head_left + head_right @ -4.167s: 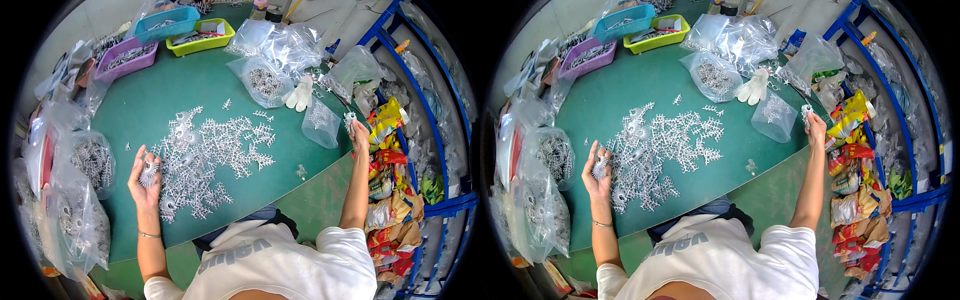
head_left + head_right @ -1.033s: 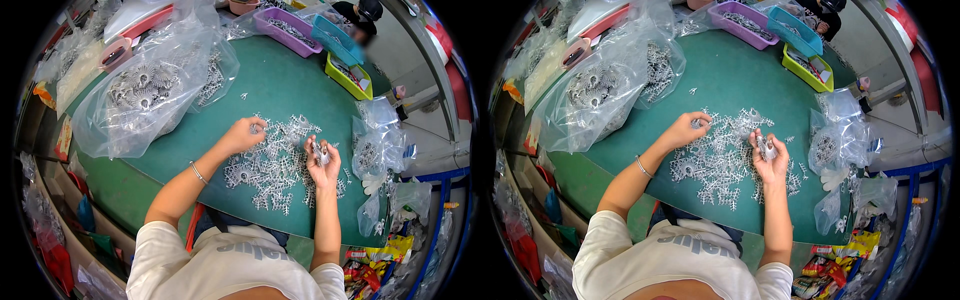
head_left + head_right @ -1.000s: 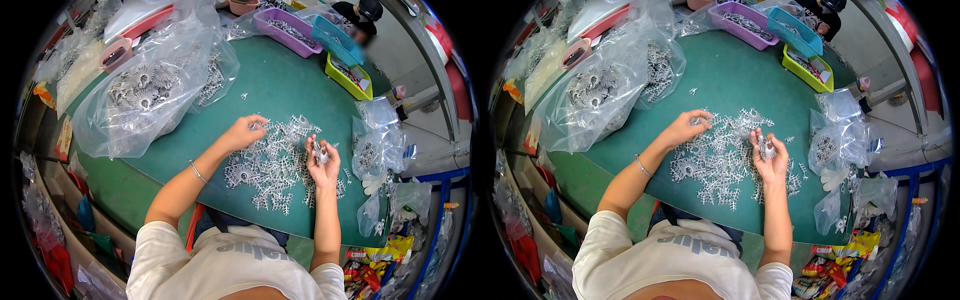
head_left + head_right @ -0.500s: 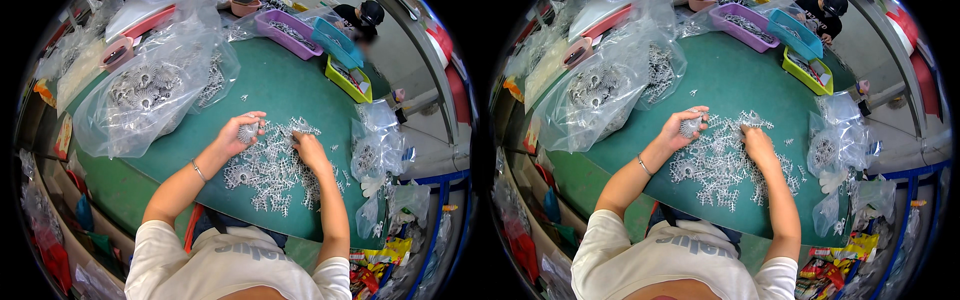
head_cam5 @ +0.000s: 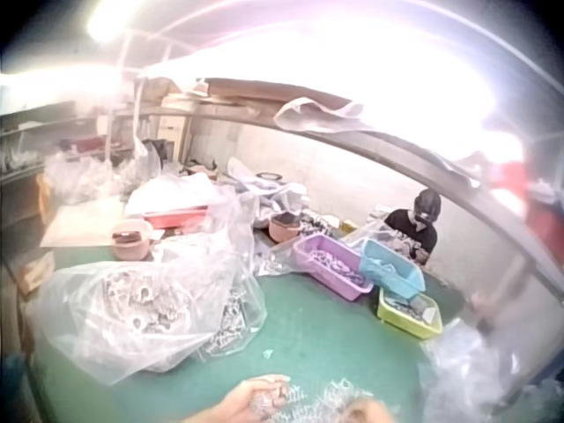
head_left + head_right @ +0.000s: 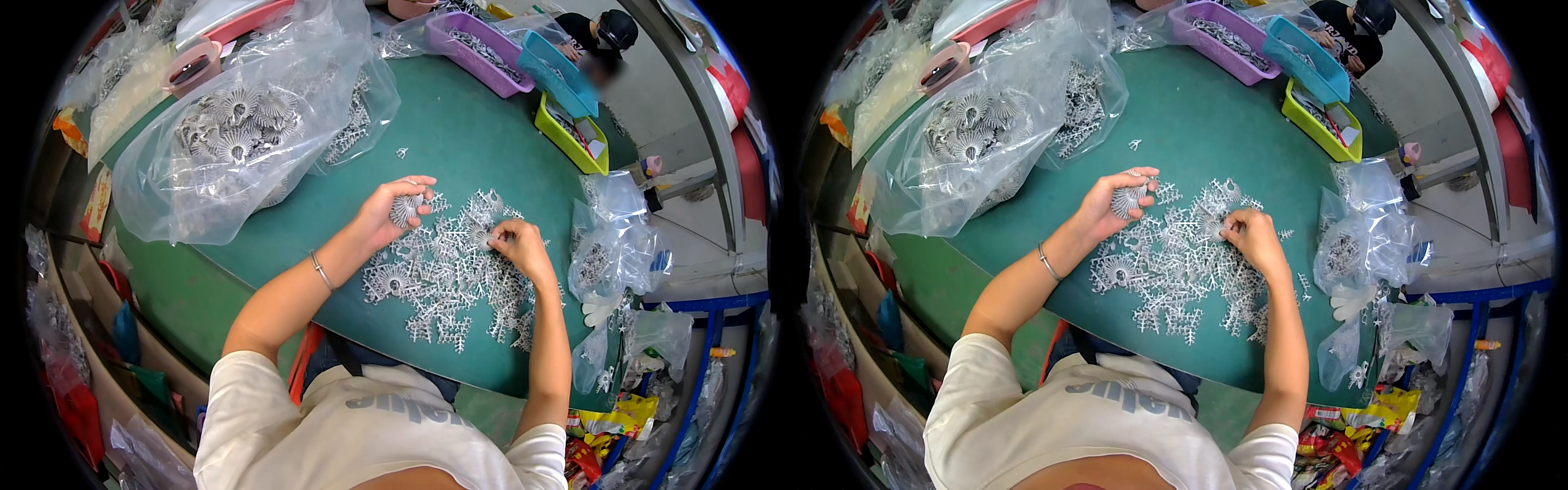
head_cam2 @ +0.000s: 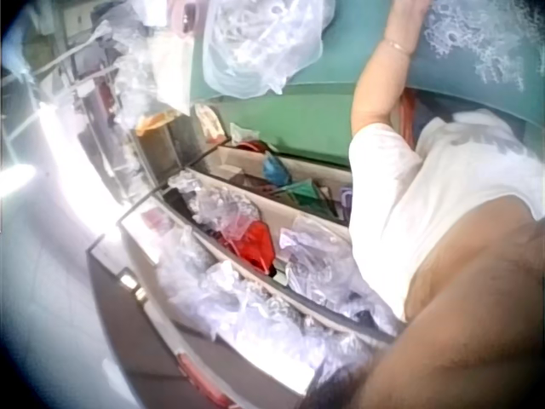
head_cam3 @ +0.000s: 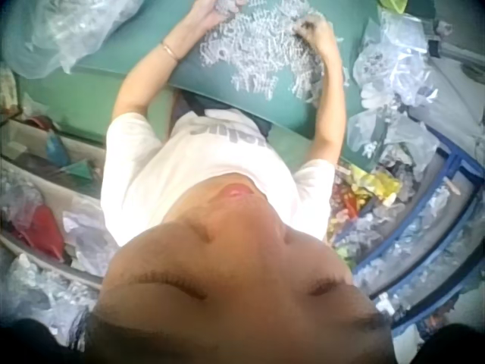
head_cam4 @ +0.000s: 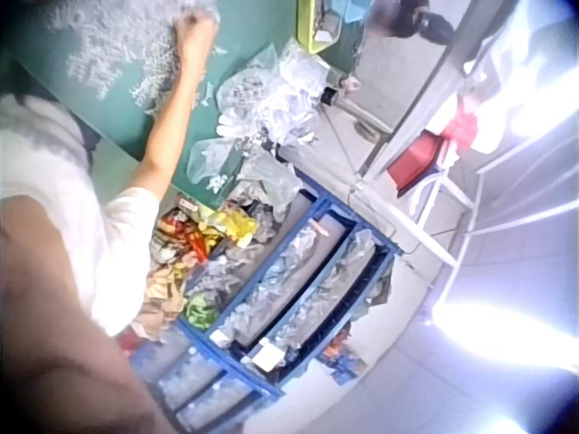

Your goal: The person sorts small metallic snowflake-shaped decorative parts by hand on a green work surface, picking them from a central pile and grouping them together.

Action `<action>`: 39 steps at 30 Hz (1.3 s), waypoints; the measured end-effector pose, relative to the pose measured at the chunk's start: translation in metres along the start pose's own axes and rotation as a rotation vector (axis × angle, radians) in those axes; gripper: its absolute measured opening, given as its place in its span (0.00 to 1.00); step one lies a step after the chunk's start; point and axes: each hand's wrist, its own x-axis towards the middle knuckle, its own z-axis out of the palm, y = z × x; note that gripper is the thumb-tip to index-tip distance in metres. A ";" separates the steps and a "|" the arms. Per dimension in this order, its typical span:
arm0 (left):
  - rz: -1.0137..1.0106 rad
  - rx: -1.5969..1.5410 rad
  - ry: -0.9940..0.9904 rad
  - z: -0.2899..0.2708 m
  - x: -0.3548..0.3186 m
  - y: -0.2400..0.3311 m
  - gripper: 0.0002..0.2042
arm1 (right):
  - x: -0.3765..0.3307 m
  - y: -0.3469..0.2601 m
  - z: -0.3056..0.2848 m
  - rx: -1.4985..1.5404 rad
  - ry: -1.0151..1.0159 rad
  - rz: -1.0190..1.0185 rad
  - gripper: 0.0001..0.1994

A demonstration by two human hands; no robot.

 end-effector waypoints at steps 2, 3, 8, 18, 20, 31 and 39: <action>-0.001 0.010 0.002 -0.002 0.000 0.000 0.14 | -0.005 -0.007 -0.010 0.181 -0.028 0.169 0.06; -0.009 0.014 -0.008 -0.002 0.000 -0.001 0.14 | -0.006 -0.001 -0.017 0.383 -0.038 0.173 0.05; -0.042 -0.020 -0.062 0.008 -0.003 -0.002 0.17 | -0.010 0.014 -0.011 1.495 -0.048 0.080 0.07; -0.092 0.023 -0.131 0.001 0.000 -0.008 0.19 | 0.008 0.005 0.016 1.986 0.015 0.167 0.12; -0.177 0.039 -0.109 0.006 -0.003 -0.013 0.21 | 0.012 -0.028 0.031 1.851 0.223 0.321 0.12; -0.124 -0.229 0.045 0.022 -0.010 -0.024 0.14 | 0.002 -0.099 0.067 0.071 0.235 -0.374 0.17; -0.027 -0.158 0.038 0.017 -0.011 -0.012 0.13 | -0.012 -0.020 0.036 -0.410 0.314 0.094 0.11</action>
